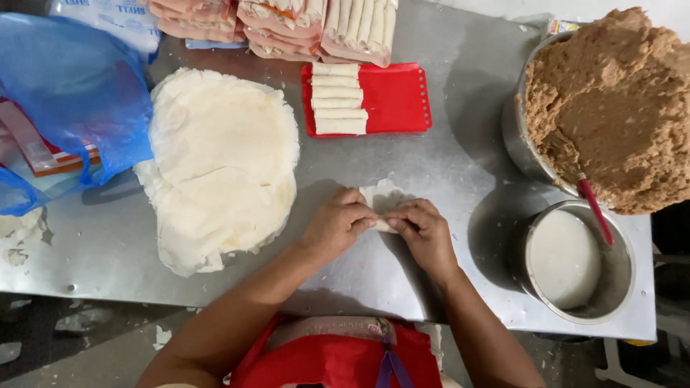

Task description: Manually assembling spring rolls by placing filling on a wrapper and rolling it up on a metal table.

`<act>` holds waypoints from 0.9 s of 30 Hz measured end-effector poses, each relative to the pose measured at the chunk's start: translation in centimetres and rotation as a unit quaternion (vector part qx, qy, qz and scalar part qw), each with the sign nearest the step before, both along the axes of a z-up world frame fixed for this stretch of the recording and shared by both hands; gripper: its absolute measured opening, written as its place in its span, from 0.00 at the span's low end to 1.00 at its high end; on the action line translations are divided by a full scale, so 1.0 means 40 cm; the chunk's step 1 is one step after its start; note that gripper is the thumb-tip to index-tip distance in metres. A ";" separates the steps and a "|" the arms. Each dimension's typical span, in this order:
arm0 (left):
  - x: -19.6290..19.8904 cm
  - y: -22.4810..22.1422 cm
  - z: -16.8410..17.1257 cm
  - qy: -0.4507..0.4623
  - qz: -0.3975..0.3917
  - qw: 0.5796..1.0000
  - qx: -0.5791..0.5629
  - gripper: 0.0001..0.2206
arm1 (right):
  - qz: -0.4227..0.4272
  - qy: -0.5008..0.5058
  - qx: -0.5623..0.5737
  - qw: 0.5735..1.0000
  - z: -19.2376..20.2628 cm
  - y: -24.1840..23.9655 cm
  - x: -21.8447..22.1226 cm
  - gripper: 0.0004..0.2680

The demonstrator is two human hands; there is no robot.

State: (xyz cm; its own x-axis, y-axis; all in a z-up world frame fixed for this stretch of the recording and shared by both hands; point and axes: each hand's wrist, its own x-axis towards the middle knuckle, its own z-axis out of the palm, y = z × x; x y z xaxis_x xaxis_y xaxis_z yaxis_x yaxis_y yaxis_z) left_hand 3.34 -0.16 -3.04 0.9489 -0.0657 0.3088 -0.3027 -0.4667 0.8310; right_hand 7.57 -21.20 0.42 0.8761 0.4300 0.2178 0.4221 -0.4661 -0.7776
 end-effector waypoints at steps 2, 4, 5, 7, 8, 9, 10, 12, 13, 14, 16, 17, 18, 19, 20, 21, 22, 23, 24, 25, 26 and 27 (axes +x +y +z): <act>0.025 0.011 -0.011 -0.005 -0.003 1.000 0.016 0.02 | -0.016 -0.019 -0.010 1.000 -0.030 -0.013 0.023 0.02; 0.042 0.016 -0.021 -0.010 -0.006 0.999 0.033 0.03 | -0.031 -0.037 -0.020 0.999 -0.037 -0.018 0.026 0.02; 0.050 0.016 -0.023 -0.018 -0.004 0.999 0.040 0.03 | -0.034 -0.008 0.012 0.999 -0.027 -0.015 0.022 0.03; 0.065 0.020 -0.024 -0.027 -0.001 0.998 0.049 0.04 | -0.036 0.021 0.046 0.998 -0.026 -0.010 0.022 0.03; 0.068 0.019 -0.023 0.002 -0.006 0.997 0.072 0.04 | -0.040 0.010 0.038 0.998 -0.034 -0.012 0.021 0.03; 0.070 0.019 -0.022 0.031 -0.010 0.995 0.095 0.04 | -0.043 0.000 0.031 0.999 -0.042 -0.015 0.019 0.02; 0.073 0.017 -0.017 0.032 -0.011 0.995 0.095 0.04 | -0.044 0.000 0.031 0.999 -0.041 -0.013 0.023 0.02; 0.076 0.012 -0.006 0.064 0.000 0.989 0.130 0.03 | -0.058 -0.086 -0.057 0.993 -0.039 -0.009 0.030 0.03; 0.079 0.010 -0.012 0.064 -0.001 0.989 0.130 0.03 | -0.059 -0.086 -0.057 0.993 -0.040 -0.006 0.032 0.03; 0.085 0.008 -0.016 0.039 0.010 0.990 0.138 0.04 | -0.062 -0.091 -0.062 0.992 -0.041 -0.003 0.037 0.03; 0.084 -0.001 -0.029 0.012 0.022 0.989 0.147 0.05 | -0.065 -0.097 -0.065 0.991 -0.047 0.001 0.044 0.03; 0.080 -0.008 -0.037 -0.047 0.021 0.981 0.187 0.02 | -0.068 -0.097 -0.064 0.991 -0.054 0.002 0.046 0.03; 0.077 -0.014 -0.045 -0.107 0.019 0.968 0.227 0.01 | -0.072 -0.098 -0.063 0.991 -0.060 0.002 0.051 0.04; 0.064 -0.017 -0.045 -0.108 0.019 0.967 0.228 0.01 | -0.073 -0.100 -0.062 0.990 -0.063 -0.003 0.048 0.04; 0.050 -0.023 -0.046 -0.141 0.012 0.960 0.241 0.04 | -0.054 -0.124 -0.054 0.989 -0.067 -0.010 0.043 0.04; 0.036 -0.028 -0.048 -0.173 0.004 0.952 0.253 0.07 | -0.035 -0.148 -0.046 0.987 -0.072 -0.018 0.039 0.04; 0.033 -0.022 -0.028 -0.171 0.004 0.952 0.253 0.07 | -0.035 -0.146 -0.046 0.988 -0.061 -0.012 0.034 0.04; 0.030 -0.015 -0.008 -0.160 -0.011 0.952 0.262 0.04 | -0.003 -0.148 -0.049 0.988 -0.051 -0.006 0.028 0.07; 0.026 -0.010 0.012 -0.148 -0.025 0.951 0.271 0.05 | 0.030 -0.150 -0.053 0.987 -0.041 -0.001 0.021 0.10; 0.021 -0.014 0.006 -0.145 -0.026 0.951 0.271 0.05 | 0.030 -0.147 -0.053 0.987 -0.047 -0.003 0.017 0.10; 0.026 -0.015 0.002 -0.143 -0.026 0.951 0.274 0.06 | 0.037 -0.159 -0.066 0.984 -0.051 -0.004 0.021 0.11; 0.030 -0.017 -0.002 -0.140 -0.025 0.950 0.277 0.08 | 0.043 -0.171 -0.080 0.981 -0.054 -0.004 0.025 0.12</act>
State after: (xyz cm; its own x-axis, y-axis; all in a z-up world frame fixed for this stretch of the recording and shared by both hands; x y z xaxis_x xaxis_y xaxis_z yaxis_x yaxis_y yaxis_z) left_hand 4.54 -0.86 -3.10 0.8260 -0.3351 0.4533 -0.5093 -0.7882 0.3454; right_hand 8.57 -21.34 -1.72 0.7230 0.5519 0.4155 0.6881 -0.5222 -0.5038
